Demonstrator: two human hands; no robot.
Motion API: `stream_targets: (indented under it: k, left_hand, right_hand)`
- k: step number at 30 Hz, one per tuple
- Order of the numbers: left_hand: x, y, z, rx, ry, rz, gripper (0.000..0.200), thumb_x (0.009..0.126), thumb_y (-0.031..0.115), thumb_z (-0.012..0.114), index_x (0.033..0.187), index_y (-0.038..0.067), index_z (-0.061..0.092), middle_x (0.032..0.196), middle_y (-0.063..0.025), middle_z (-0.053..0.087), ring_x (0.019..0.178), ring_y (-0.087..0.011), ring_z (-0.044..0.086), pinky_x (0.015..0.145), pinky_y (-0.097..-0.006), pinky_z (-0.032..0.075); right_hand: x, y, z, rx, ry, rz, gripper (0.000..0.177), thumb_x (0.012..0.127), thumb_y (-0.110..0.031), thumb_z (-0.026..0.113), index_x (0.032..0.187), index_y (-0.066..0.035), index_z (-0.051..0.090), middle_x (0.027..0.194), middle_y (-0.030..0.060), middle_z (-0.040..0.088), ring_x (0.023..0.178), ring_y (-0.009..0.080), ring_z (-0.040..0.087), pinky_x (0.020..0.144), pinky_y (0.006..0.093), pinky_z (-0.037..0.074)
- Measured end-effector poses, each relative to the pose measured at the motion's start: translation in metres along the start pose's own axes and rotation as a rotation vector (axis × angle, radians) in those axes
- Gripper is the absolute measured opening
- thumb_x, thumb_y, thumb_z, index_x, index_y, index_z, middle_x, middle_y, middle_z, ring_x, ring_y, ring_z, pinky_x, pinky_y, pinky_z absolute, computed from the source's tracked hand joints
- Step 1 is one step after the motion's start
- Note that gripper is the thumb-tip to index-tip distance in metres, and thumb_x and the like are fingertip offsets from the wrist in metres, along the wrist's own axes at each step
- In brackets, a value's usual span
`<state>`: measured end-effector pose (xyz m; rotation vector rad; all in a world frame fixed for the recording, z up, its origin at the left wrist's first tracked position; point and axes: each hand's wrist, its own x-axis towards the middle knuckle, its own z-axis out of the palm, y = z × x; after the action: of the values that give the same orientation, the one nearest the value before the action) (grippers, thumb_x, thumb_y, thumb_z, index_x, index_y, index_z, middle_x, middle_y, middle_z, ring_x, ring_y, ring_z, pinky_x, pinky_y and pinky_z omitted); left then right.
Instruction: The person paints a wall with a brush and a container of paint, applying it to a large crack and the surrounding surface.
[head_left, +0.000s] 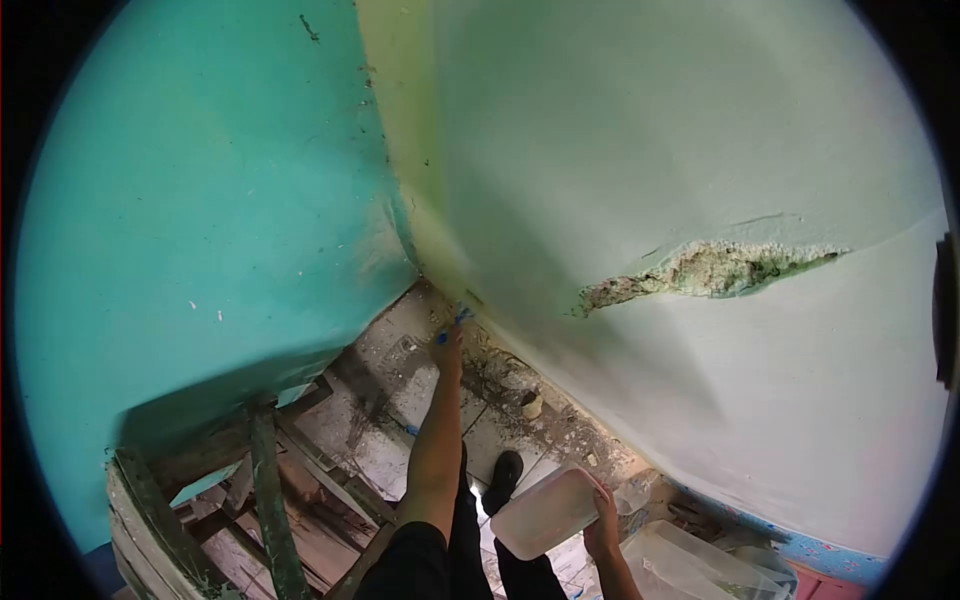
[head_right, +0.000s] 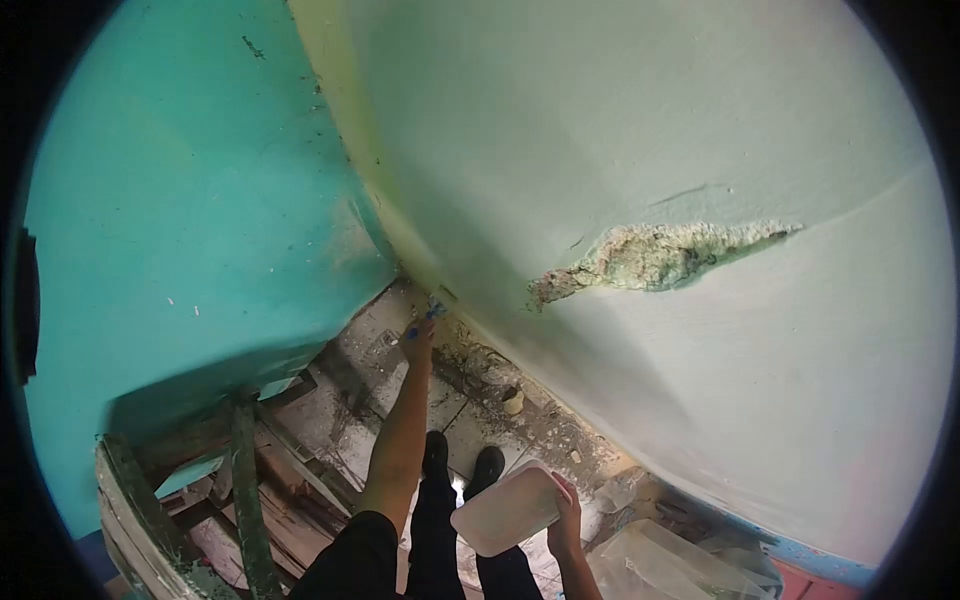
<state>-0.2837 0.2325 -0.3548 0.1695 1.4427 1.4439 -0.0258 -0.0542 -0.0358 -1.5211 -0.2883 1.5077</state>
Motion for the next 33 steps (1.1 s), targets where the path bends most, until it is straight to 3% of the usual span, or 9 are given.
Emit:
stream_targets:
  k: [11, 15, 18, 24, 29, 33]
  left_hand:
    - [-0.162, 0.245, 0.053, -0.036, -0.154, 0.228, 0.035, 0.095, 0.024, 0.063, 0.117, -0.003, 0.063, 0.104, -0.0126, 0.070, 0.096, -0.0203, 0.069, 0.075, -0.0317, 0.057]
    - [-0.171, 0.276, 0.057, -0.174, -0.283, 0.248, 0.042, 0.094, 0.029, 0.066, 0.121, -0.002, 0.061, 0.112, -0.0131, 0.068, 0.103, -0.0218, 0.067, 0.077, -0.0343, 0.058]
    - [-0.146, 0.242, 0.053, -0.155, -0.384, 0.214, 0.043, 0.094, 0.029, 0.066, 0.125, 0.000, 0.059, 0.115, -0.0119, 0.066, 0.107, -0.0225, 0.066, 0.081, -0.0364, 0.057]
    - [-0.083, 0.124, 0.010, -0.044, -0.206, 0.023, 0.042, 0.095, 0.029, 0.065, 0.126, 0.002, 0.059, 0.116, -0.0092, 0.066, 0.110, -0.0233, 0.064, 0.085, -0.0391, 0.055]
    - [-0.013, 0.034, -0.012, -0.026, -0.026, -0.098, 0.032, 0.095, 0.023, 0.064, 0.119, 0.001, 0.062, 0.108, -0.0103, 0.068, 0.100, -0.0225, 0.067, 0.080, -0.0364, 0.055]
    - [-0.012, 0.041, -0.004, -0.039, -0.002, -0.065, 0.026, 0.095, 0.019, 0.063, 0.110, -0.002, 0.064, 0.097, -0.0106, 0.069, 0.086, -0.0198, 0.069, 0.073, -0.0321, 0.055]
  right_hand:
    - [0.008, -0.023, 0.045, -0.027, -0.109, 0.001, 0.050, 0.098, -0.027, 0.052, 0.139, 0.001, 0.042, 0.134, 0.0135, 0.053, 0.124, 0.0226, 0.050, 0.106, 0.0355, 0.038]
    - [0.009, -0.029, 0.052, -0.037, -0.153, -0.019, 0.053, 0.097, -0.030, 0.053, 0.139, 0.001, 0.043, 0.134, 0.0139, 0.052, 0.124, 0.0230, 0.050, 0.106, 0.0359, 0.039]
    - [0.008, -0.032, 0.056, -0.050, -0.134, -0.026, 0.053, 0.097, -0.030, 0.053, 0.138, 0.001, 0.043, 0.134, 0.0143, 0.052, 0.124, 0.0236, 0.051, 0.106, 0.0362, 0.039]
    - [0.007, -0.017, 0.039, -0.017, -0.101, -0.019, 0.050, 0.097, -0.025, 0.053, 0.137, 0.002, 0.044, 0.133, 0.0159, 0.053, 0.123, 0.0249, 0.052, 0.106, 0.0373, 0.039]
    - [0.005, 0.003, 0.024, -0.006, -0.060, -0.005, 0.049, 0.096, -0.023, 0.054, 0.136, 0.002, 0.044, 0.132, 0.0154, 0.054, 0.122, 0.0242, 0.052, 0.106, 0.0375, 0.039]
    - [0.001, 0.009, 0.015, -0.028, -0.070, -0.016, 0.049, 0.095, -0.023, 0.055, 0.136, 0.002, 0.044, 0.131, 0.0150, 0.055, 0.120, 0.0236, 0.053, 0.105, 0.0369, 0.040]
